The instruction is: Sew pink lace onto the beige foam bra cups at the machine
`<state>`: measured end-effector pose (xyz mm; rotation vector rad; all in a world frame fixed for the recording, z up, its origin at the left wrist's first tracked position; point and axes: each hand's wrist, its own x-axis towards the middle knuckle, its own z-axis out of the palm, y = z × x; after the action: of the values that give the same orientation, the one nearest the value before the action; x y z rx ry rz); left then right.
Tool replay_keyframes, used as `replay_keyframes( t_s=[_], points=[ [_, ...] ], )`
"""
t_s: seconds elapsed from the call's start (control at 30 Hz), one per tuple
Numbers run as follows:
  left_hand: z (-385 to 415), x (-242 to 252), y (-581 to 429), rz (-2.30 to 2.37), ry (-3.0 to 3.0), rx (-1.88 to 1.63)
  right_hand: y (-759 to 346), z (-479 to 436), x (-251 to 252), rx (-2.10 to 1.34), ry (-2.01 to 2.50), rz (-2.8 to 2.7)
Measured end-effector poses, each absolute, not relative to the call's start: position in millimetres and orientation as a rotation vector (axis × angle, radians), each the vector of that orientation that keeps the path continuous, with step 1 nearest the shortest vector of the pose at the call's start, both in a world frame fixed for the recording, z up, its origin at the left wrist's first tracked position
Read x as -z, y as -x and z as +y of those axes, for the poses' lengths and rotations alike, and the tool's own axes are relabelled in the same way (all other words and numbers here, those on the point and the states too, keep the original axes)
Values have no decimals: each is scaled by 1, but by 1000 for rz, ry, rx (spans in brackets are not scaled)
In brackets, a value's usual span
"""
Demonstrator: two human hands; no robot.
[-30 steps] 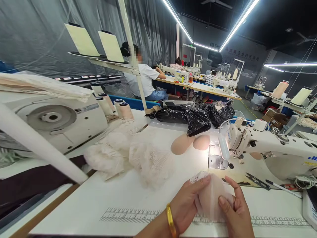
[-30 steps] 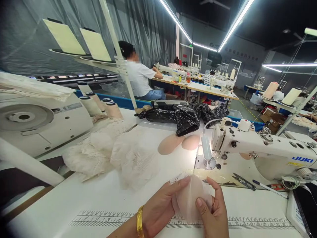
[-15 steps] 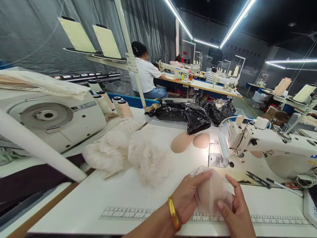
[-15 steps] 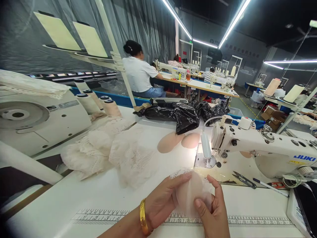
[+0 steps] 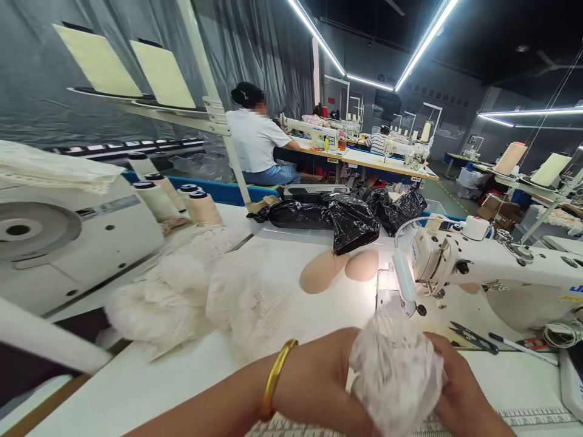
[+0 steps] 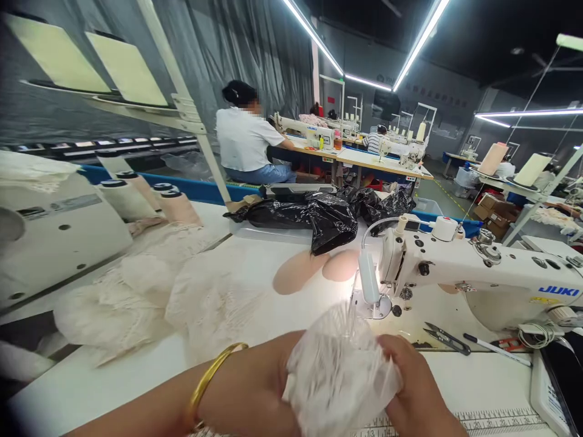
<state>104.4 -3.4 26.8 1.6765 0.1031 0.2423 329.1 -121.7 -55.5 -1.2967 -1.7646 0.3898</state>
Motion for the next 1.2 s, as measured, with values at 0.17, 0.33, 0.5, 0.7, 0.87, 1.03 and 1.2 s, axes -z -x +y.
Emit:
replay_keyframes(
  t_s=[0.17,0.33,0.5,0.7,0.87,1.03,1.2],
  points=[
    [28,-5,-130,-227,-2706,-220,-361,-72,41,443,1171,-2369],
    [46,10,-150,-137,-2703,-79,-367,-59,52,283,1295,-2289],
    [48,9,-145,-110,-2664,-139,-371,-64,53,145,1312,-2263],
    [51,11,-148,-70,-2676,-149,-375,-60,59,161,1417,-2246],
    [54,16,-148,-64,-2619,-233,-376,-59,60,144,1444,-2245],
    [57,19,-150,-53,-2598,-247,-375,-60,58,173,1479,-2238],
    [56,21,-150,-40,-2601,-253,-376,-61,59,199,1453,-2251]
  ],
)
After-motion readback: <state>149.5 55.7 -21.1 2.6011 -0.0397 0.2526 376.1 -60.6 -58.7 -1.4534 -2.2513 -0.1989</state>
